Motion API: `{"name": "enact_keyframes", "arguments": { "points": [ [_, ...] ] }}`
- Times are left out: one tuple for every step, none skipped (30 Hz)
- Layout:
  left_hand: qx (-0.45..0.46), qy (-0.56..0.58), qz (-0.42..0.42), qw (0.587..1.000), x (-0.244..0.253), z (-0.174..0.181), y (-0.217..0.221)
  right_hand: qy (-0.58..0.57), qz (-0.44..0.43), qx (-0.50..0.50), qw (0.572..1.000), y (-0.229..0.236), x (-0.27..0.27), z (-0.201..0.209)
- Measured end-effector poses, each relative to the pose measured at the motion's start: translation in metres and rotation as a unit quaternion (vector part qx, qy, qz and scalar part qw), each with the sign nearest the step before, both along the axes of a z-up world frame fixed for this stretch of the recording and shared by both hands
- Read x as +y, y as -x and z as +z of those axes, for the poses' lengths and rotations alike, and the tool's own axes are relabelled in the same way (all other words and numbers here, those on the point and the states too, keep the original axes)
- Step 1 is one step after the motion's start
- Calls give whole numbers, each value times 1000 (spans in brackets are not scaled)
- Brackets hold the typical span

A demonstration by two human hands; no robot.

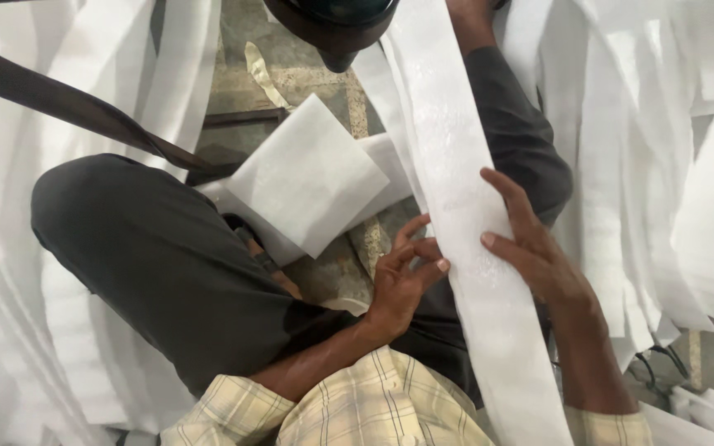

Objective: The person sits cross-legged on the floor and repeatedly pulls white foam strips through a cutting machine to trim them into shorter pieces. The person handles each strip by hand, aligns it under the cutter, and collects the cut pieces.

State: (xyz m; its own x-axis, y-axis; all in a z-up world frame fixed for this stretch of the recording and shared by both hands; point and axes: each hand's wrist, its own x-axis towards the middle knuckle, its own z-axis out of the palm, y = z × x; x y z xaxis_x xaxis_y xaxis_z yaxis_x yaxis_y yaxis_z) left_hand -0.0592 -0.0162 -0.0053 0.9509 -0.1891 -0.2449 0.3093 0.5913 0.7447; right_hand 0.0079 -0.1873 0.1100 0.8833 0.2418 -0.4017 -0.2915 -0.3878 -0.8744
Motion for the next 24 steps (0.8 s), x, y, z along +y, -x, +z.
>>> {"name": "enact_keyframes", "arguments": {
  "points": [
    [-18,-17,2,1000,0,-1,1,-13,21,-15,1000,3,-3,-1],
    [-34,-33,2,999,0,-2,3,-26,41,-29,998,8,-5,-3],
    [-13,-49,-4,999,0,-3,3,-38,60,-42,997,14,-8,-4],
    [9,-67,-12,998,0,-4,3,-3,64,-43,997,21,-10,-4],
    [32,-84,-19,996,0,-5,1,32,67,-44,996,28,-13,-5],
    [27,-51,-5,998,0,-6,-2,66,71,-43,994,36,-15,-5],
    [23,-18,10,1000,0,-7,-7,64,75,-46,994,44,-19,-3],
    [19,15,25,999,1,-8,-12,62,79,-48,994,54,-22,0],
    [25,32,34,999,3,-9,-20,60,82,-49,994,64,-24,1],
    [30,47,44,997,4,-10,-30,78,74,-36,994,74,-27,3],
    [36,63,55,996,6,-9,-39,96,67,-22,993,85,-29,6],
    [74,59,52,994,8,-9,-47,114,60,-9,992,94,-32,8],
    [111,56,50,991,10,-7,-55,109,83,33,990,104,-33,11],
    [146,53,49,987,12,-5,-64,105,107,71,986,112,-36,15],
    [116,34,51,991,13,-3,-71,101,131,110,980,118,-38,19],
    [87,16,57,994,13,0,-76,81,135,139,978,120,-40,21],
    [58,-2,62,996,14,3,-78,61,138,169,974,116,-43,20],
    [52,19,50,997,14,6,-77,40,139,198,970,114,-43,19],
    [47,40,39,997,14,8,-75,-45,162,115,979,107,-42,13],
    [45,61,26,997,13,9,-68,-129,179,34,975,93,-40,1],
    [28,32,14,999,12,11,-59,-212,192,-48,957,78,-40,-9],
    [7,2,1,1000,11,12,-50,-197,162,-46,966,63,-38,-18],
    [-14,-27,-13,999,11,14,-41,-182,132,-43,973,48,-37,-26],
    [-16,-46,-28,998,12,16,-33,-157,90,-39,983,34,-34,-34]
  ]
}}
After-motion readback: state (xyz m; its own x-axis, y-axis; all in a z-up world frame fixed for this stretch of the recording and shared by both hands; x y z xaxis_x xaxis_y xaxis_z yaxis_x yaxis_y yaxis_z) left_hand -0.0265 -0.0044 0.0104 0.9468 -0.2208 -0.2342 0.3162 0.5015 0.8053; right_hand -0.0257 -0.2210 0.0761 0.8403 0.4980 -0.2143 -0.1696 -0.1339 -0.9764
